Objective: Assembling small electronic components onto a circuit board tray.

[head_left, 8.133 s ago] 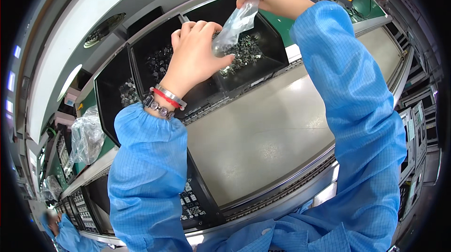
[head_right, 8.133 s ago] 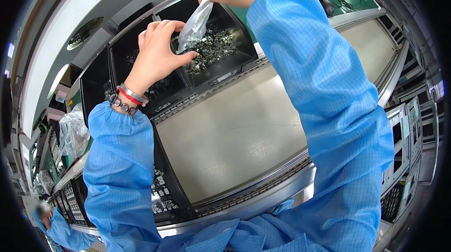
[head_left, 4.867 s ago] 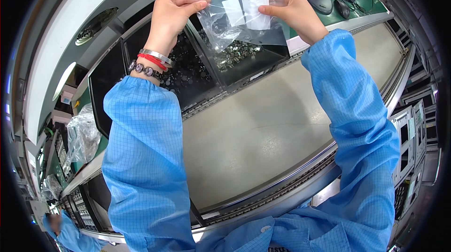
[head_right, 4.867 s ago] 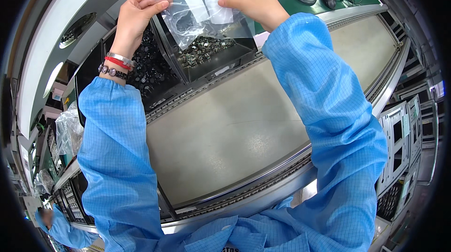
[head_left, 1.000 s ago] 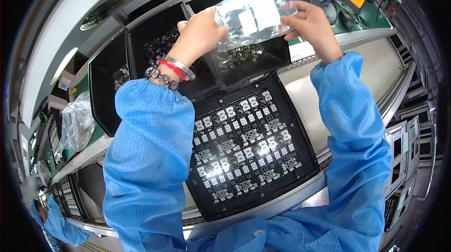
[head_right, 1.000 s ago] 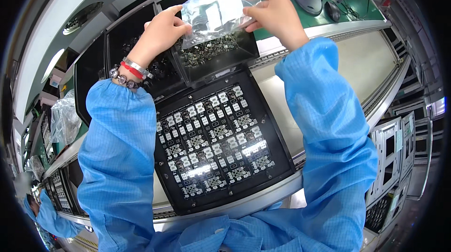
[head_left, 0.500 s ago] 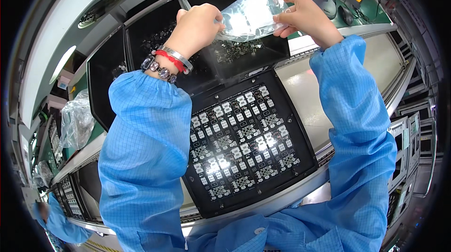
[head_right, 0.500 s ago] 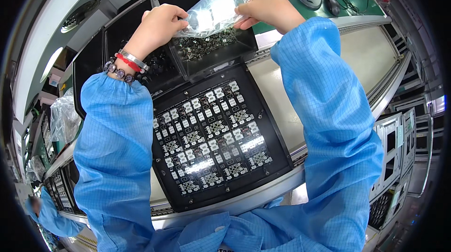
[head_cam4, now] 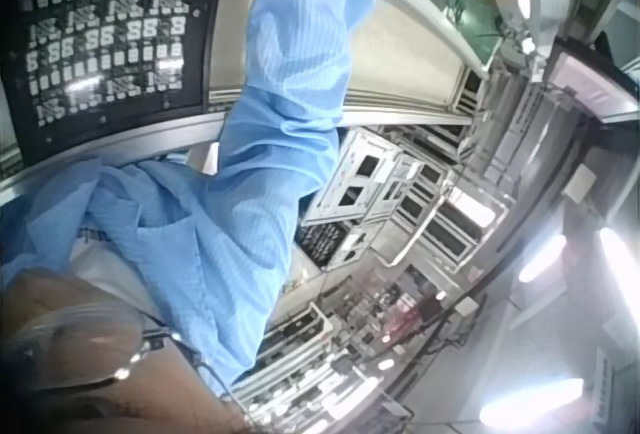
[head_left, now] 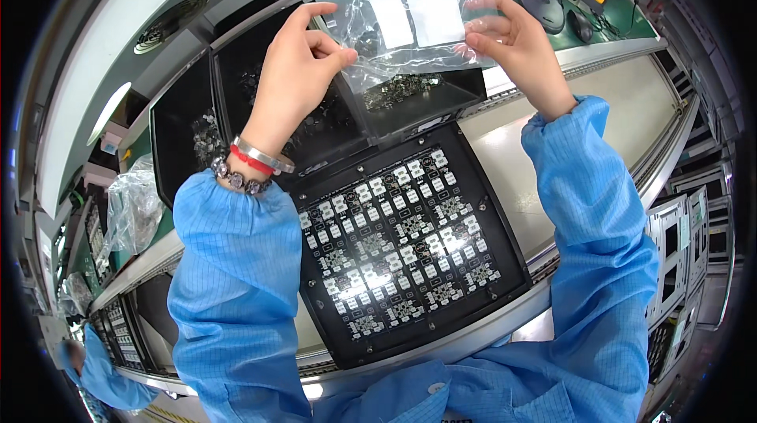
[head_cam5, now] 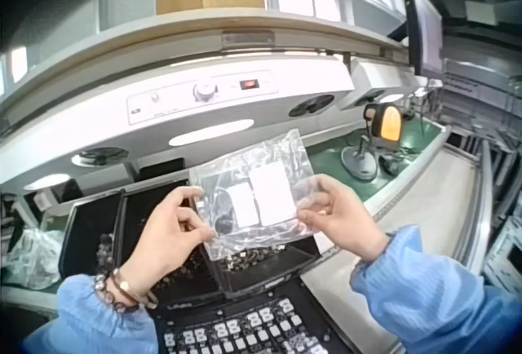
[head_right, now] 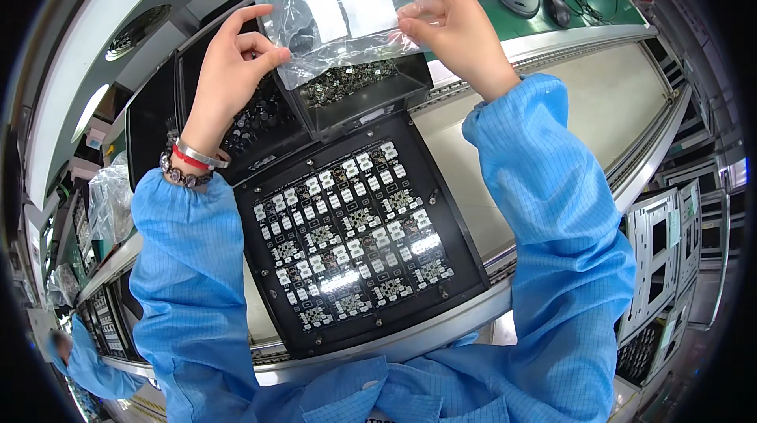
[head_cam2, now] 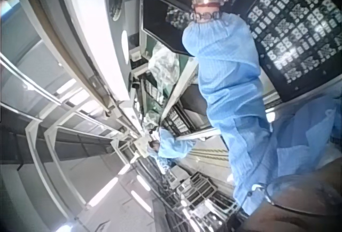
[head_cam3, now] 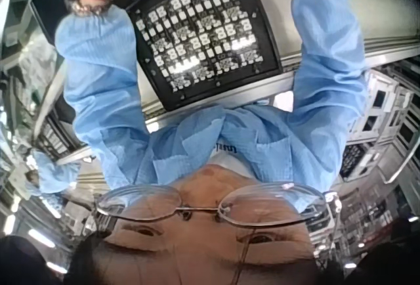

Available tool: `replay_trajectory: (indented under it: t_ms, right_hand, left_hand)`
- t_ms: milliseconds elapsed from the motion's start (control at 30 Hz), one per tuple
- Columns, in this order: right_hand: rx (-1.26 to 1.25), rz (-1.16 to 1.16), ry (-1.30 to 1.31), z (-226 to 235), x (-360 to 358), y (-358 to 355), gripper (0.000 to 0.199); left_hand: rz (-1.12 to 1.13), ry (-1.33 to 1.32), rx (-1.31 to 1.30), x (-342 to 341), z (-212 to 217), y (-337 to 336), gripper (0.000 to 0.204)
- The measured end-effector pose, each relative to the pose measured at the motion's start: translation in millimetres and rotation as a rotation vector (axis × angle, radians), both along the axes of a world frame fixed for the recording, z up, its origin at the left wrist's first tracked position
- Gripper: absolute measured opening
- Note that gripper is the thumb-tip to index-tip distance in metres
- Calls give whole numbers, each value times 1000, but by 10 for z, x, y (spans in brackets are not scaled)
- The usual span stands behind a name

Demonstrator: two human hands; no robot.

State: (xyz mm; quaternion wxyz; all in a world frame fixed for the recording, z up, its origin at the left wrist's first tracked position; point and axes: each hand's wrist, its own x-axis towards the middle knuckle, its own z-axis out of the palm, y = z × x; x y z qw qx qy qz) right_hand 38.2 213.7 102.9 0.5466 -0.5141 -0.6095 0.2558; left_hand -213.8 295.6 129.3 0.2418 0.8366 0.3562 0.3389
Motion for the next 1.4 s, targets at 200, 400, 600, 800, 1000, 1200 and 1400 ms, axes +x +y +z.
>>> replay_trajectory:
  t_ms: [200,400,600,800,1000,1200,1400]
  right_hand:
    - [14,53,152,72,-47,-43,34]
    - [10,37,155,16,66,-1,30]
    - [233,-102,237,30,313,107,32]
    - [419,-461,-260,-633,917,495,43]
    - [-233,-153,-975,-1238,1289,641,75]
    - [42,-116,-325,-898,1082,440,45]
    - [-80,-183,-289,-568,244,121,61]
  left_hand:
    - [20,-79,24,-110,17,-113,48]
    - [-1,-315,-136,-631,18,-468,38]
    - [308,-21,-138,-1566,-155,-1340,32]
    - [547,75,-459,-2242,-884,-2171,31]
    - [483,135,-659,-2043,-932,-2504,43]
    - [453,253,-256,-1774,-720,-2300,41]
    - [441,218,-184,-1295,-478,-2154,38]
